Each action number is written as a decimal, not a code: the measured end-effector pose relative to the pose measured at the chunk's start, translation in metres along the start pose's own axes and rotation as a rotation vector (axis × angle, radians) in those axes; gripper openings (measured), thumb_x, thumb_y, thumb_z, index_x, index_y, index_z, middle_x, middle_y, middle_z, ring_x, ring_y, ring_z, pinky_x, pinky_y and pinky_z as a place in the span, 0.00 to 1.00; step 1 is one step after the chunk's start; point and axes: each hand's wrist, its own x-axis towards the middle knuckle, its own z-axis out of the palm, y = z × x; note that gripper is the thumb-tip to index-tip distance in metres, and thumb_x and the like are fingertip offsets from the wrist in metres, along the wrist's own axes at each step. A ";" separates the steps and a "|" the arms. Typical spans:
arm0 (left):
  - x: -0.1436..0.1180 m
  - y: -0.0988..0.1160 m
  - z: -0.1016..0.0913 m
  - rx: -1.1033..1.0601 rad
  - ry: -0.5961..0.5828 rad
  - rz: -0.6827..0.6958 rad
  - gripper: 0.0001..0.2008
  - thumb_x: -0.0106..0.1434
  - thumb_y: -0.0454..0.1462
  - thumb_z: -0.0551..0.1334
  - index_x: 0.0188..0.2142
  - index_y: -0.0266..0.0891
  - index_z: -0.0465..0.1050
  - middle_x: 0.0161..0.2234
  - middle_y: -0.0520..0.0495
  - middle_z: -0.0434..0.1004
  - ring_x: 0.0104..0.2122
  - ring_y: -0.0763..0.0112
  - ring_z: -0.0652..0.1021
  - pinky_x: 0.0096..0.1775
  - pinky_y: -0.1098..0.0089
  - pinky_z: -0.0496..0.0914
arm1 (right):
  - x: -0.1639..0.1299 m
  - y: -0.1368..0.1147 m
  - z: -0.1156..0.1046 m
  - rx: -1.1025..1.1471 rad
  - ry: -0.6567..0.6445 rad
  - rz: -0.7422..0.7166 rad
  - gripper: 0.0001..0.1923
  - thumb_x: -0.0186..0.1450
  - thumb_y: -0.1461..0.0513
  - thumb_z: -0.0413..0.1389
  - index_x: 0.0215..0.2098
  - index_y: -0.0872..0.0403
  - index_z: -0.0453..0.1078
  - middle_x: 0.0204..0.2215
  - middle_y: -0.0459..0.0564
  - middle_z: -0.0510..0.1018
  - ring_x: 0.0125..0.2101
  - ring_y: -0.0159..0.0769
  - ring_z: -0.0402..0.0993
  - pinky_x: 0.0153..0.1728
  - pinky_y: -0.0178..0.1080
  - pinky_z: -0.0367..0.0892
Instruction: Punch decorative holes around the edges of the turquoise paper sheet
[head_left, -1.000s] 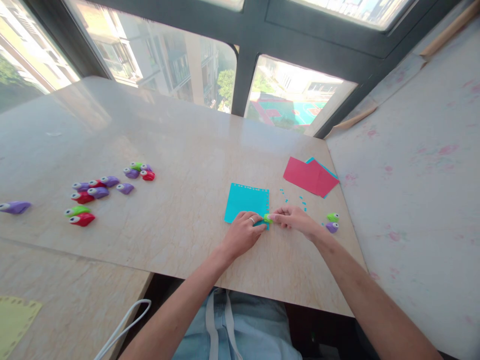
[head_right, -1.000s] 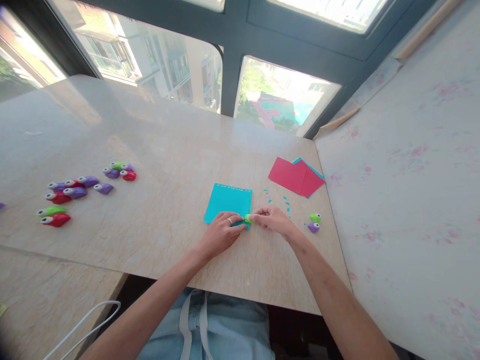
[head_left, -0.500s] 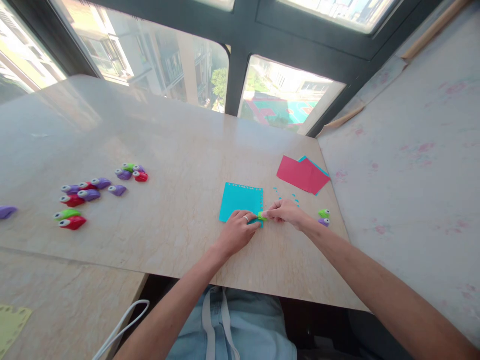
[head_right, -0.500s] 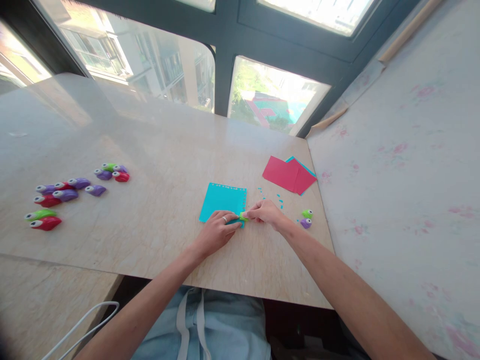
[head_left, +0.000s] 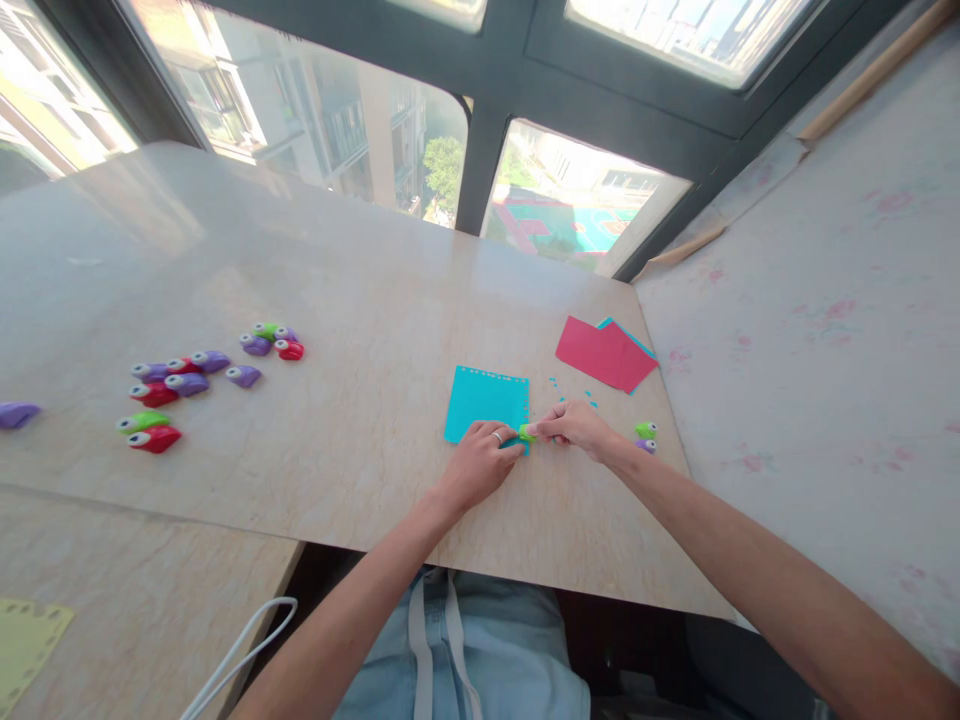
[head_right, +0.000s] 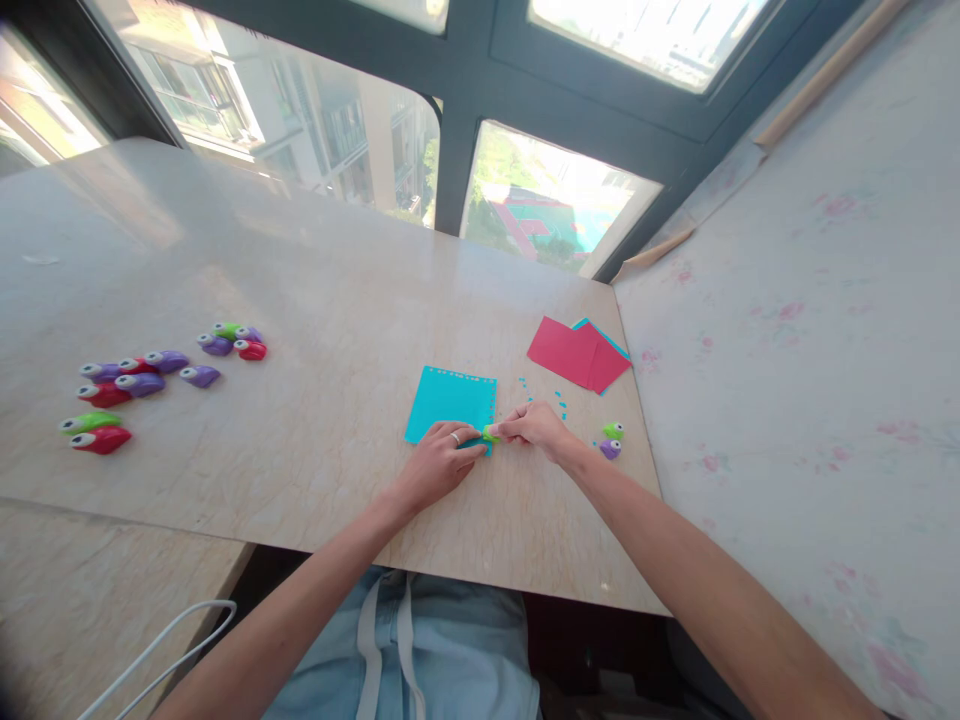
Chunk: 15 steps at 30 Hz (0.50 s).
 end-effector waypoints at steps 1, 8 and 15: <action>0.000 0.000 0.000 0.003 -0.002 0.001 0.08 0.67 0.36 0.58 0.41 0.44 0.77 0.44 0.48 0.78 0.46 0.67 0.74 0.44 0.64 0.64 | 0.000 -0.001 0.000 -0.001 0.000 0.001 0.17 0.44 0.53 0.67 0.17 0.56 0.68 0.17 0.46 0.70 0.18 0.25 0.57 0.20 0.33 0.49; 0.000 -0.001 0.002 0.014 0.021 0.020 0.08 0.67 0.36 0.58 0.40 0.45 0.76 0.44 0.49 0.78 0.46 0.66 0.74 0.44 0.64 0.65 | -0.001 -0.002 0.001 0.019 0.001 -0.009 0.20 0.41 0.51 0.69 0.17 0.56 0.67 0.16 0.46 0.69 0.19 0.26 0.58 0.20 0.33 0.50; 0.000 -0.001 0.001 0.016 0.011 0.012 0.08 0.67 0.36 0.58 0.41 0.44 0.76 0.44 0.48 0.79 0.46 0.66 0.75 0.45 0.64 0.66 | -0.005 0.008 0.000 0.057 -0.053 -0.059 0.23 0.45 0.47 0.68 0.22 0.56 0.66 0.17 0.43 0.66 0.20 0.26 0.57 0.22 0.33 0.50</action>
